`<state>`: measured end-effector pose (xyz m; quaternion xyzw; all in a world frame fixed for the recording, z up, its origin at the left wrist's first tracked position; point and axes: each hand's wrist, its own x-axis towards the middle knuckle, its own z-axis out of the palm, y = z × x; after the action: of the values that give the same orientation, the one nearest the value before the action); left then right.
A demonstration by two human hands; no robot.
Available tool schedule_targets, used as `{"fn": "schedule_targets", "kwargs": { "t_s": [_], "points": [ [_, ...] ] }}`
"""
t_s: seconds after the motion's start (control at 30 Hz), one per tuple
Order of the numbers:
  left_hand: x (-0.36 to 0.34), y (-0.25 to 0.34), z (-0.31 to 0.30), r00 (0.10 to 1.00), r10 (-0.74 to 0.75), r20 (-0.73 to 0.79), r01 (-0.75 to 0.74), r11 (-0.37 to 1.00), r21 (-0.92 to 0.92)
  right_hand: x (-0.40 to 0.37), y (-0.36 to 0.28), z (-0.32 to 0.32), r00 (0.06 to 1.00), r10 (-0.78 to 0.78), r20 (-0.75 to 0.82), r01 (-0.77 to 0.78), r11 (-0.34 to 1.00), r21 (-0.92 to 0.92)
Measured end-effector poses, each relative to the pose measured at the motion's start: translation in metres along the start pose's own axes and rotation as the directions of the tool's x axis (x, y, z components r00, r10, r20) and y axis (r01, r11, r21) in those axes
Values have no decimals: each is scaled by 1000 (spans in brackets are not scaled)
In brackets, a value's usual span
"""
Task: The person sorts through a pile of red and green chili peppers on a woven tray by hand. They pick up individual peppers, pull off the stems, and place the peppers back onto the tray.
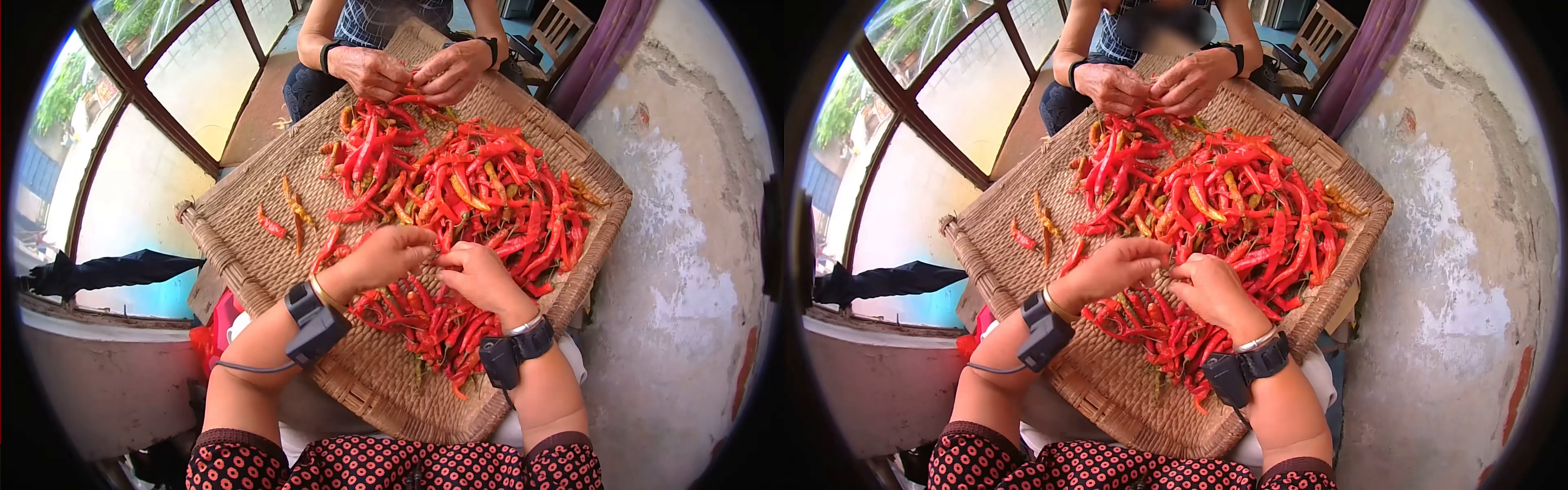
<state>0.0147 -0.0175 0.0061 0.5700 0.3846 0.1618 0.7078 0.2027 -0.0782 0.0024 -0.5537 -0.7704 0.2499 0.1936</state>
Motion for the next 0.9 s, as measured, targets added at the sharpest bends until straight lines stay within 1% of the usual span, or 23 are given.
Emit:
{"fn": "schedule_targets", "kwargs": {
  "t_s": [0.03,0.07,0.1,0.13,0.17,0.2,0.23,0.3,0.33,0.4,0.43,0.5,0.53,0.57,0.6,0.67,0.7,0.73,0.77,0.8,0.83,0.87,0.9],
  "points": [
    [1,-7,1,991,126,40,-132,963,237,0,-10,-4,997,81,16,-82,963,258],
    [3,-12,1,966,235,107,-258,853,453,0,-16,-6,987,154,53,-160,853,496],
    [2,-11,2,983,118,142,-161,922,353,-1,-15,-3,995,95,-26,-67,847,528],
    [0,-8,3,983,117,141,-160,922,353,-1,-16,-4,995,95,-26,-67,846,528],
    [-5,-2,5,987,40,153,-67,982,176,-1,-19,-7,994,109,0,-85,780,620],
    [-7,3,6,983,-32,179,33,999,-3,-1,-21,-9,993,119,25,-102,704,703],
    [-6,4,5,983,-33,182,34,999,-2,-1,-22,-12,992,122,24,-103,703,703],
    [-7,3,3,983,-24,182,38,996,-75,-1,-23,-13,986,155,70,-149,592,792],
    [-8,4,4,983,-25,182,39,996,-76,-1,-23,-12,985,155,71,-150,591,793],
    [-10,7,6,993,-42,106,61,981,-183,1,-22,-8,993,54,-101,57,530,846],
    [-9,7,5,993,-44,106,63,980,-186,0,-21,-9,994,55,-98,54,530,846],
    [-5,9,-3,1000,-31,-4,30,985,-169,0,-18,-16,984,130,-121,9,645,764],
    [-4,10,-9,999,10,-43,-20,972,-235,0,-14,-17,984,129,-122,10,645,764],
    [-1,13,-16,996,60,-73,-79,954,-289,0,-10,-17,976,121,-179,4,817,576],
    [2,17,-22,988,108,-106,-139,930,-341,1,-5,-16,968,99,-232,-11,936,351],
    [11,18,-33,939,187,-289,-328,737,-591,1,1,-8,959,135,-250,-52,948,314],
    [6,26,-36,934,104,-342,-307,723,-619,1,2,-8,951,126,-283,-83,984,159],
    [8,23,-35,934,103,-342,-307,722,-620,1,2,-8,943,111,-314,-116,993,2],
    [11,18,-34,929,119,-349,-278,849,-449,1,0,-10,943,112,-313,-117,993,3],
    [14,11,-32,926,133,-353,-232,938,-256,2,-2,-12,931,97,-351,-141,985,-100],
    [16,5,-26,935,191,-298,-227,970,-91,2,-3,-14,918,78,-389,-167,966,-199],
    [17,-4,-19,935,191,-298,-225,970,-86,2,-1,-13,917,78,-392,-166,967,-196],
    [15,-3,-8,922,311,-232,-293,950,110,3,2,-12,931,94,-354,-145,982,-120]
  ]
}}
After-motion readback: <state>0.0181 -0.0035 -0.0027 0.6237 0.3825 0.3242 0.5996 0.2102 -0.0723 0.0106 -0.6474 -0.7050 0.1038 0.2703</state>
